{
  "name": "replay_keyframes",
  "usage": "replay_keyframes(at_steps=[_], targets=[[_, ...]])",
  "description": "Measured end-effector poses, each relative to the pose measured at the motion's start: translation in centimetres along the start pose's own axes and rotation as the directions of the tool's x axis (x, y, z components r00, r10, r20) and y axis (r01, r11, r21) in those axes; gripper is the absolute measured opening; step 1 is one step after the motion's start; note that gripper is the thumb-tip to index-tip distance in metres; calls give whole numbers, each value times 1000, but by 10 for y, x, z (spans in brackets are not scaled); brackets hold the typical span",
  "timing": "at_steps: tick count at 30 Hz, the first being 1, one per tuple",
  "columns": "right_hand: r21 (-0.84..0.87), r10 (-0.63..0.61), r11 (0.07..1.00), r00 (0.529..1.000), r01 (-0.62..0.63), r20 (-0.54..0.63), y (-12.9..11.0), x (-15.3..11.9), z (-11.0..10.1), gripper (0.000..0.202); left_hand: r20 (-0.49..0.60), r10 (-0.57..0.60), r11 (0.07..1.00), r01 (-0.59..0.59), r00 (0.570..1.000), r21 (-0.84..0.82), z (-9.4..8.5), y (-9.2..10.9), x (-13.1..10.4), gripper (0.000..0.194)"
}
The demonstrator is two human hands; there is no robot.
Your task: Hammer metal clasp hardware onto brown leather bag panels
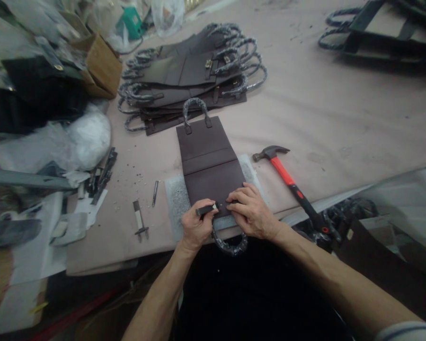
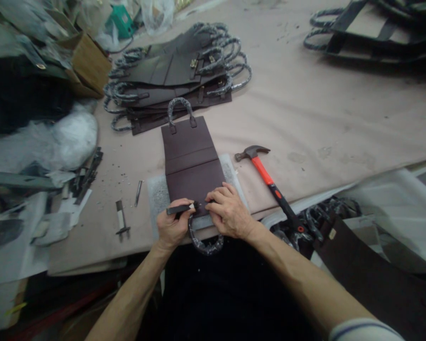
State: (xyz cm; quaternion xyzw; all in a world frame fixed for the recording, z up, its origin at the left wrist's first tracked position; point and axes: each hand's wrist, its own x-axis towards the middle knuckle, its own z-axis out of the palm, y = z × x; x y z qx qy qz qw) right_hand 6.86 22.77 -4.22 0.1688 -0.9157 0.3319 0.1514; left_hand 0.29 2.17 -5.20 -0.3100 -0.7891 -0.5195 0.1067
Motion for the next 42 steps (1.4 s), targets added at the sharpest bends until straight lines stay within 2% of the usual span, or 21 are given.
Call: replay_keyframes(at_steps=[4,10,16,20,23,25,28,30,32,34,36,38,39,40,42], targets=[[-8,-8,1000,1000,7,-9,0,-1,0,20,14,57,998,-58,998,33,2,2,0,5],[-14,-14,1000,999,13,-39,0,-2,0,17,6,47,993,-48,999,109,3,6,1,6],[-16,-10,1000,998,9,-54,0,-3,1,17,88,81,985,-93,993,144,3,6,8,9],[-13,-6,1000,998,5,-58,-3,-2,2,18,112,41,990,-56,993,132,2,6,10,10],[0,24,1000,991,-25,-130,-4,-2,-5,18,125,-5,994,-9,992,110,2,6,11,11],[-31,81,995,973,-90,-215,0,-6,-17,17,108,-20,995,9,994,99,3,6,10,12],[-191,186,944,911,-270,-369,18,-23,-43,18,73,-21,995,14,997,95,5,6,7,12],[-321,294,839,862,-440,-413,34,-40,-61,25,67,-19,996,13,998,91,6,6,6,12],[-429,461,698,819,-573,-342,48,-54,-77,33,76,-29,996,23,997,82,7,5,5,12],[-447,644,605,735,-659,-213,56,-59,-89,35,94,-43,997,37,995,72,8,5,6,13],[-252,815,539,573,-804,-85,57,-55,-96,26,104,-56,997,49,993,67,9,5,6,15],[45,909,406,408,-913,79,50,-42,-100,18,107,-62,997,56,992,59,9,5,7,18],[160,917,337,361,-928,167,44,-34,-102,17,104,-62,997,57,993,54,9,5,8,19],[234,907,289,344,-928,245,37,-26,-103,16,101,-59,997,55,993,48,10,5,8,21],[296,875,266,359,-917,325,19,-13,-104,11,97,-56,998,52,994,44,10,6,8,23]])
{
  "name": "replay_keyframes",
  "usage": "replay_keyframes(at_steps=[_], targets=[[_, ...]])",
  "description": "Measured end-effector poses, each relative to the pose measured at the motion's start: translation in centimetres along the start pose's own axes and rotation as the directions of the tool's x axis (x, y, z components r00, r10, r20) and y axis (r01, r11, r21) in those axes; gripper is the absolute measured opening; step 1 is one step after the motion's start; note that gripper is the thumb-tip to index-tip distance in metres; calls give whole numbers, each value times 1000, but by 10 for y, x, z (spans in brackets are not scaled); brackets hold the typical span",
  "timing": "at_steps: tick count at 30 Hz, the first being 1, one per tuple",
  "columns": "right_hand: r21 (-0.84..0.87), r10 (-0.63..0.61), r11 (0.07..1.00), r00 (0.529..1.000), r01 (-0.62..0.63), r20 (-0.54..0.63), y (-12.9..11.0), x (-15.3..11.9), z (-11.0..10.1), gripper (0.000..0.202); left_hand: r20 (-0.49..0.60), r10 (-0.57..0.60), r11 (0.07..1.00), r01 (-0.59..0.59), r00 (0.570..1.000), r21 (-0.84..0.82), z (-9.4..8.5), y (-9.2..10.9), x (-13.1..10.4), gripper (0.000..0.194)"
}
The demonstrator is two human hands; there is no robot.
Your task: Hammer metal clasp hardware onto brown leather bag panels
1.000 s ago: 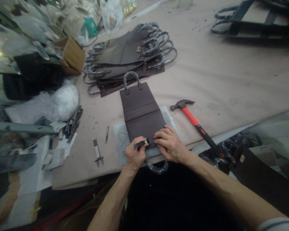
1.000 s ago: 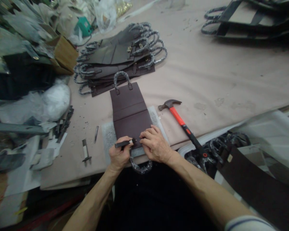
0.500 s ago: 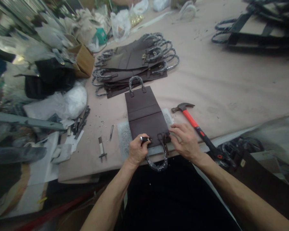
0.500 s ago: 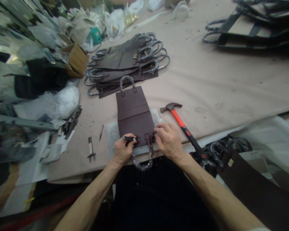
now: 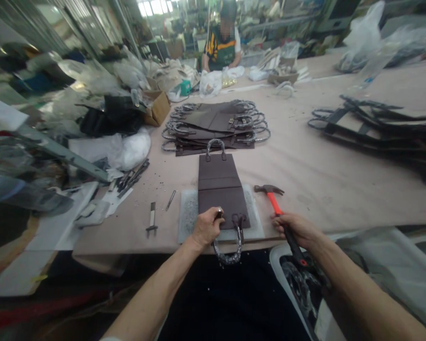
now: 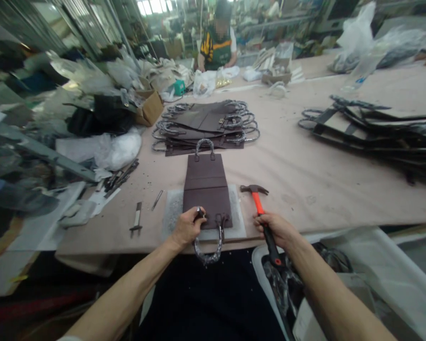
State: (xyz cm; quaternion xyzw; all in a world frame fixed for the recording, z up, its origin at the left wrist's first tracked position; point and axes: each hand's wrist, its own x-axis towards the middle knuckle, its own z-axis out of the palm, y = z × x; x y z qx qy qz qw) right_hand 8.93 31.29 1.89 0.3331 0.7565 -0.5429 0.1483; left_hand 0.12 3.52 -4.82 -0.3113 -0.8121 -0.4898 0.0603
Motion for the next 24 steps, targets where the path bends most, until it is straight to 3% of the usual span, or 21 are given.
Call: replay_keyframes(at_steps=[3,5,7,9,10,12,14,18,20,22,24], targets=[[51,-67,996,998,67,-7,-21,-29,11,16,2,-13,1000,13,1000,6,0,1,0,25],[-74,-288,957,953,281,-97,-31,-52,15,30,8,-19,1000,19,1000,7,0,0,0,26],[-336,-585,787,800,518,-138,-39,-74,18,38,11,-17,1000,17,1000,5,1,-1,-1,27],[-581,-775,528,631,620,-31,-44,-90,19,39,13,-13,1000,13,1000,11,2,-2,-1,28],[-662,-811,412,583,626,45,-46,-96,19,39,14,-16,1000,16,1000,18,2,-3,-2,28],[-759,-824,229,536,610,182,-51,-103,20,38,17,-30,999,30,999,33,3,-4,-2,29],[-794,-849,138,484,592,214,-56,-108,19,37,25,-37,999,36,999,32,3,-4,-2,30],[-776,-948,160,315,610,52,-61,-113,21,36,37,-24,1000,23,999,15,2,-4,-2,29],[-790,-936,123,336,600,110,-60,-114,21,37,33,-34,999,33,999,35,2,-4,-2,29],[-811,-885,71,412,581,218,-59,-114,20,38,36,-36,998,34,999,54,2,-5,-3,28],[-811,-879,103,435,576,197,-59,-114,18,38,42,-23,998,20,999,51,2,-5,-3,26]])
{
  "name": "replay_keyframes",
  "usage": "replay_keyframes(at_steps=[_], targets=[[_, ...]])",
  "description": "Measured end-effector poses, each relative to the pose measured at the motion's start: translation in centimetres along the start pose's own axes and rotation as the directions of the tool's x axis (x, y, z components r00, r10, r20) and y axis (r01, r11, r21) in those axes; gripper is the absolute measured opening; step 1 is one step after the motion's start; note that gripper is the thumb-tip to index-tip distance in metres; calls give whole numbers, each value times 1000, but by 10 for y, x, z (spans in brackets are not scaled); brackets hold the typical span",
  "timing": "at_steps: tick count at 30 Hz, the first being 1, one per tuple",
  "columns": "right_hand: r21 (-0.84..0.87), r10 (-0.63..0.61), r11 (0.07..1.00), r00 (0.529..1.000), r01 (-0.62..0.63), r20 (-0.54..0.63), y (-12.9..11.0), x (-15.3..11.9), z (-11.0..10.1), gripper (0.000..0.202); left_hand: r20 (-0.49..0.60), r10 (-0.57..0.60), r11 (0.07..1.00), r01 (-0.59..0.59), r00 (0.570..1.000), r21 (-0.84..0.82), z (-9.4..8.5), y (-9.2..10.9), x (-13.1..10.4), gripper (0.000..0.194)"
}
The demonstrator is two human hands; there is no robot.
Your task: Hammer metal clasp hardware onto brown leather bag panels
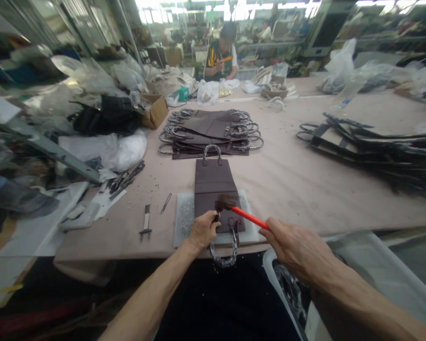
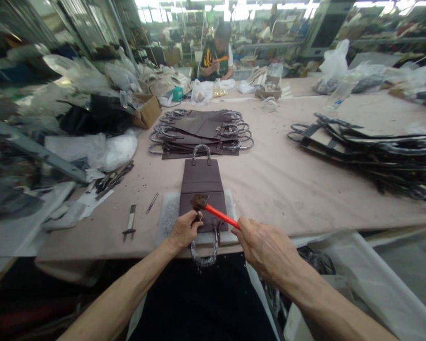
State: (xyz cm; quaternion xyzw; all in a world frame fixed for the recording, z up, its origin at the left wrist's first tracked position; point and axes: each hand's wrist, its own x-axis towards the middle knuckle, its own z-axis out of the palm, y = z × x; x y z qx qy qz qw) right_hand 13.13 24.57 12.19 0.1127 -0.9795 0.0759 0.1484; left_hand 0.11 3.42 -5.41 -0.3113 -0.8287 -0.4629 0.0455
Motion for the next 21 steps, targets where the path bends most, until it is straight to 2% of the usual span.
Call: replay_keyframes(at_steps=[3,4,5,7,9,11,13,15,18,20,21], targets=[[124,145,985,972,-124,-185,-2,-1,2,38,12,12,1000,-12,1000,-13,-1,1,0,23],[151,169,978,969,-142,-180,-4,-1,3,38,16,6,1000,-6,1000,-9,-1,1,0,23],[159,172,975,978,-153,-114,-4,-2,5,39,18,-3,1000,3,1000,0,-2,1,0,23],[127,151,978,980,-167,127,-2,-4,8,37,20,-19,1000,19,1000,20,-2,1,0,21],[87,208,965,925,-247,319,5,-5,10,33,18,-15,1000,15,1000,20,-2,1,0,20],[108,318,920,879,-376,354,19,-5,16,31,16,4,1000,-4,1000,-4,-3,2,0,19],[197,419,841,837,-504,353,38,-5,29,33,18,19,999,-19,1000,-31,-5,3,1,19],[252,508,740,764,-623,397,60,-6,50,35,41,16,999,-14,999,-49,-9,5,2,18],[186,621,645,650,-741,439,88,-9,86,35,110,0,997,9,994,-78,-16,8,5,15],[129,669,640,631,-758,392,98,-10,105,29,141,-6,995,20,990,-101,-19,9,6,17],[116,674,658,651,-744,350,100,-11,112,27,145,-7,994,23,989,-111,-20,9,6,19]])
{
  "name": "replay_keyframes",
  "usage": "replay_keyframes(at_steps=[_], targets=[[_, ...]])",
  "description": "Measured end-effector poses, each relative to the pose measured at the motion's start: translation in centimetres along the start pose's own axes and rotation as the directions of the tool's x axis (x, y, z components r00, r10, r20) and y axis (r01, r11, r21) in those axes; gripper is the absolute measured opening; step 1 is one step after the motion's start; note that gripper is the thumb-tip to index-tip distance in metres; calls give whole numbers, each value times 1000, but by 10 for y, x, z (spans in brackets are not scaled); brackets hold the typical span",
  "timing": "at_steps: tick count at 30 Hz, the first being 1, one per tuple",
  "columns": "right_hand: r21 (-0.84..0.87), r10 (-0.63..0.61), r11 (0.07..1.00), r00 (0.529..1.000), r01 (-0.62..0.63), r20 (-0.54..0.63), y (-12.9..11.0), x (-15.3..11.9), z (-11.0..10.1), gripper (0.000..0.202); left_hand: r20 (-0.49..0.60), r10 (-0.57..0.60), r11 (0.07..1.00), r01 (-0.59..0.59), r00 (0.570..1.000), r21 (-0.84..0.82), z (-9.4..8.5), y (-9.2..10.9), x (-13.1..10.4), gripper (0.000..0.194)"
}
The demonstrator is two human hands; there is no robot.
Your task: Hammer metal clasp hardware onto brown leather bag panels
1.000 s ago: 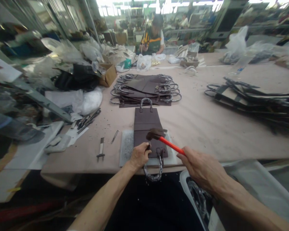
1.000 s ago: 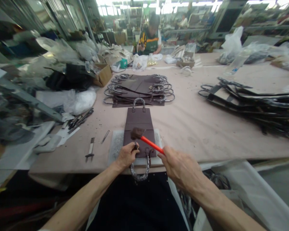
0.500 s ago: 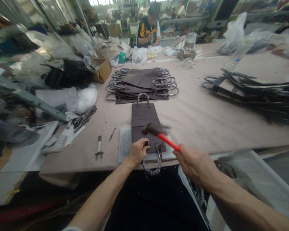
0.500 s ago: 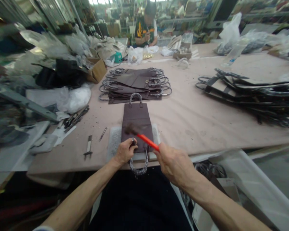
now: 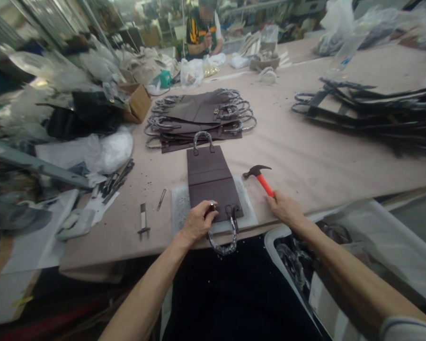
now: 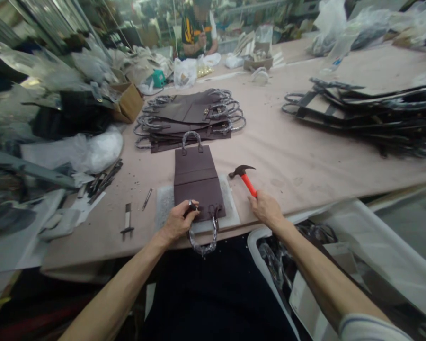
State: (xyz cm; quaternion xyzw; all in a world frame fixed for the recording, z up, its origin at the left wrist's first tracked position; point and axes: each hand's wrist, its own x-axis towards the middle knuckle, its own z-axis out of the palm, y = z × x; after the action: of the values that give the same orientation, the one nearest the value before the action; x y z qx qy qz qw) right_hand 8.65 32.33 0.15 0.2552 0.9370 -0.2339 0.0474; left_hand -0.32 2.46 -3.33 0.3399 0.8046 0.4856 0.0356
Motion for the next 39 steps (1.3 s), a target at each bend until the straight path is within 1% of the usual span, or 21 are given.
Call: replay_keyframes(at_steps=[1,2,3,4,5,6,7,8,9,13,18,22,25,27,29,31,32,34,36,38,39], targets=[[-20,-50,999,997,49,-58,-1,1,5,29,-4,0,1000,0,1000,-8,0,0,0,19],[-34,-144,989,981,141,-127,-4,0,11,34,-11,0,1000,0,1000,-12,0,0,0,19],[-39,-273,962,942,271,-195,-10,-2,16,36,-20,-2,1000,2,1000,-12,0,0,0,16],[-34,-411,908,877,417,-250,-18,-5,21,36,-28,-4,1000,3,1000,-11,1,0,0,13],[-19,-535,833,795,553,-285,-27,-8,27,33,-35,-4,1000,4,999,-5,1,0,0,11],[8,-629,751,719,661,-296,-37,-12,33,28,-38,-4,1000,4,999,3,2,0,0,10],[49,-690,683,665,729,-285,-46,-14,40,24,-40,-1,1000,1,999,14,2,0,1,10],[84,-726,638,634,766,-267,-54,-17,47,20,-42,6,1000,-5,999,24,2,0,1,10],[106,-744,615,620,781,-250,-60,-18,54,16,-46,16,999,-14,999,34,2,0,1,10],[136,-739,614,627,777,-244,-67,-17,75,11,-76,55,997,-51,996,61,1,-2,1,11],[151,-732,619,636,771,-246,-64,-14,78,10,-131,141,988,-132,981,76,4,-6,-7,10],[148,-732,624,640,767,-235,-64,-13,78,10,-224,54,997,-39,973,68,5,-6,-9,9],[151,-743,613,631,775,-222,-63,-12,79,13,-242,-2,999,15,970,51,5,-6,-8,8],[152,-748,613,631,776,-206,-63,-11,78,15,-231,55,997,-39,971,71,5,-8,-10,8],[152,-750,614,633,774,-191,-62,-11,77,17,-186,187,980,-170,964,106,7,-11,-12,11],[154,-762,607,626,780,-167,-62,-11,75,18,-178,259,963,-240,950,120,8,-13,-14,15],[156,-771,599,619,785,-153,-62,-11,75,19,-197,245,967,-226,949,115,9,-14,-15,15],[163,-784,588,608,792,-127,-62,-11,74,20,-257,153,987,-136,954,85,9,-14,-14,12],[171,-788,585,606,793,-111,-62,-11,74,21,-281,83,996,-71,956,51,9,-14,-14,9],[174,-788,586,606,792,-104,-61,-10,74,22,-286,80,997,-72,955,40,8,-13,-13,8],[172,-790,584,604,793,-101,-61,-10,74,23,-283,106,994,-98,953,45,8,-13,-13,9]])
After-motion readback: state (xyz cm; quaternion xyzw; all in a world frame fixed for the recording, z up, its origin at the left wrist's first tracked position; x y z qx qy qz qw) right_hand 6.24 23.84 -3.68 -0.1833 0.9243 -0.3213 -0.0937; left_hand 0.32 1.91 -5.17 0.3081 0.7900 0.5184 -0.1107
